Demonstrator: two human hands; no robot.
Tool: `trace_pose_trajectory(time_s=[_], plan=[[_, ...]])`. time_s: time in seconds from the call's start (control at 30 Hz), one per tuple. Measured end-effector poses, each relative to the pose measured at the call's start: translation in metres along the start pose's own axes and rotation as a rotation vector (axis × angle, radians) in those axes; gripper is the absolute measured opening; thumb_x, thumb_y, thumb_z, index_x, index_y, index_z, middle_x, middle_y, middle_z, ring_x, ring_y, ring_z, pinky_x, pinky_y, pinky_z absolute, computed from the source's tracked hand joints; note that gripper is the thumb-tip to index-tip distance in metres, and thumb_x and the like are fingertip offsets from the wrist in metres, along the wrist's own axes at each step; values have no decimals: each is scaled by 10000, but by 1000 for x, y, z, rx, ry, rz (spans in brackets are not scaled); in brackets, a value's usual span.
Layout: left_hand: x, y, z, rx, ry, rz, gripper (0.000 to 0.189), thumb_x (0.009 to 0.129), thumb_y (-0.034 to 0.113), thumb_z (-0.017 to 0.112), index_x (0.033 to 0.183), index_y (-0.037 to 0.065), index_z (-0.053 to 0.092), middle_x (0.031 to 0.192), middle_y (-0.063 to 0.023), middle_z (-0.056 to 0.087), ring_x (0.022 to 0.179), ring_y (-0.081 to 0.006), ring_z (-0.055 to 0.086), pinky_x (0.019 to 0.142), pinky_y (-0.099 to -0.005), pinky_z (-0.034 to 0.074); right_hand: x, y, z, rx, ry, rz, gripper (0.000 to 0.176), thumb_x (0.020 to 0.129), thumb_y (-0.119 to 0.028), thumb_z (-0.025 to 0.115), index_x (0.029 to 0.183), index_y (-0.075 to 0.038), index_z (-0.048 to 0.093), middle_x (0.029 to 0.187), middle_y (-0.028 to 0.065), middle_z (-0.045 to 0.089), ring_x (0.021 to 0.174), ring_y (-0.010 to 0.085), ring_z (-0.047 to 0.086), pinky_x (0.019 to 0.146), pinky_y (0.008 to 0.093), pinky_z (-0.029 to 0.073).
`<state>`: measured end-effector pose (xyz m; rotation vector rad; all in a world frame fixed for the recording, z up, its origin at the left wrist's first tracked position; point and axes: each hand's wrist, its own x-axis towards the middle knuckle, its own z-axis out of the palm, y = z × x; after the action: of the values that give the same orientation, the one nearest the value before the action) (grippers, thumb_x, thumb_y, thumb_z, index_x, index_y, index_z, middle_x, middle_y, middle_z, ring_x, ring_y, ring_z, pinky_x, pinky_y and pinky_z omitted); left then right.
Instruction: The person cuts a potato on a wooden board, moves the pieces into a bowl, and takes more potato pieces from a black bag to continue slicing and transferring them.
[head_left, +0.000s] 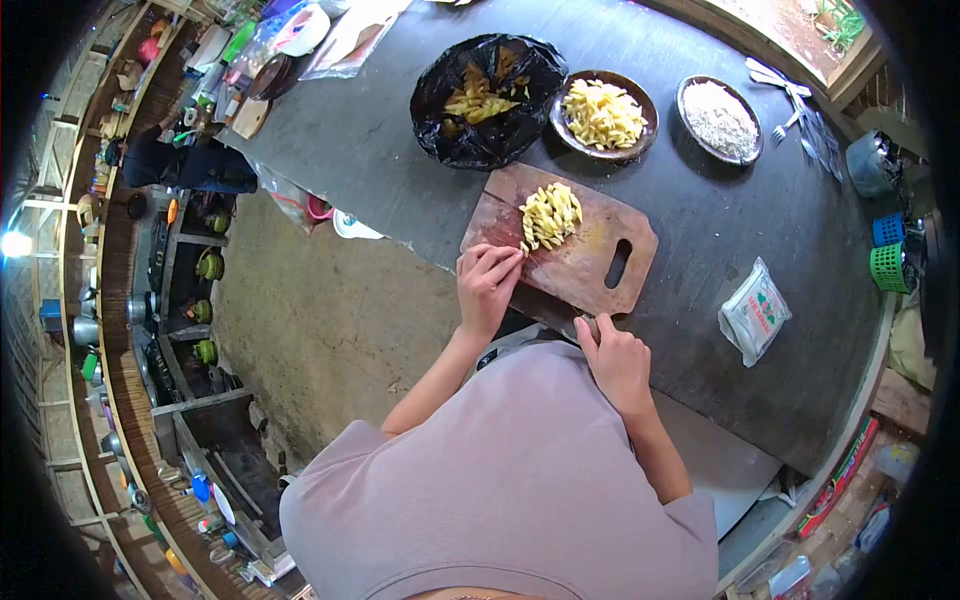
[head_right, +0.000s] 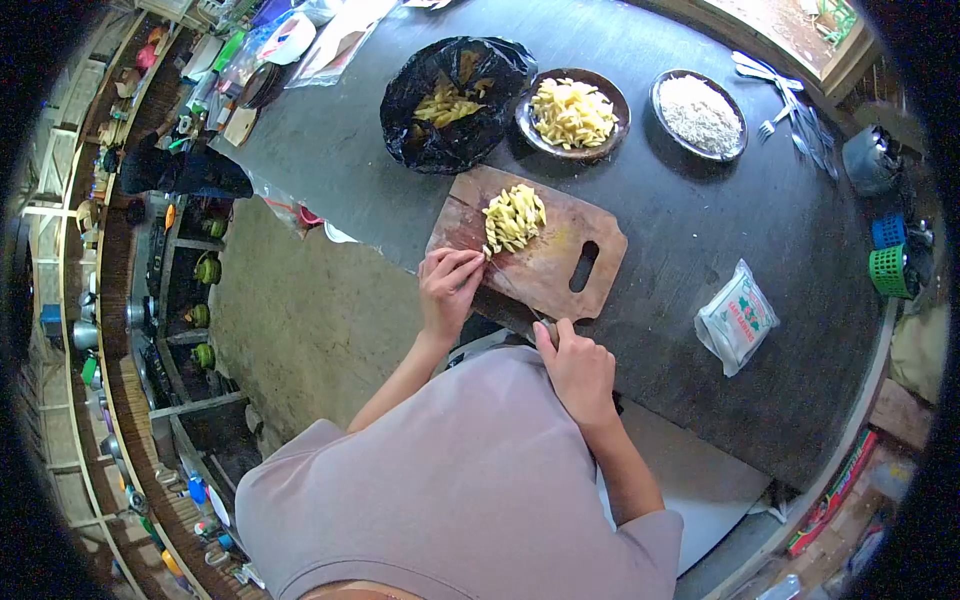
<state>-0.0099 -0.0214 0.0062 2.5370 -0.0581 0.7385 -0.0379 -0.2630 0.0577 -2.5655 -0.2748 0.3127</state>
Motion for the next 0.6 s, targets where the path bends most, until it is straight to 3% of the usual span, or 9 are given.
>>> trace_pose_trajectory(time_s=[0.4, 0.53, 0.6], plan=[[0, -2, 1, -19, 3, -9, 212, 794, 66, 852, 1002, 96, 829, 1073, 8, 777, 1050, -238, 654, 946, -384, 498, 13, -6, -1, 23, -38, -14, 499, 1082, -488, 555, 867, -50, 662, 701, 245, 710, 687, 443, 738, 618, 538, 595], [-1, -1, 2, -53, 8, -39, 205, 796, 69, 857, 998, 92, 830, 1064, 5, 775, 1045, -239, 643, 949, -384, 501, 4, -6, -8, 101, -110, 59, 496, 1087, -459, 564, 848, -29, 625, 727, 261, 697, 714, 479, 707, 644, 568, 562], [-3, -5, 5, -58, 13, -36, 202, 799, 70, 856, 998, 92, 830, 1065, 7, 775, 1046, -240, 640, 948, -383, 499, 11, -10, 2, 48, -58, 13, 495, 1079, -481, 564, 861, -47, 663, 712, 245, 715, 690, 442, 740, 616, 538, 594]])
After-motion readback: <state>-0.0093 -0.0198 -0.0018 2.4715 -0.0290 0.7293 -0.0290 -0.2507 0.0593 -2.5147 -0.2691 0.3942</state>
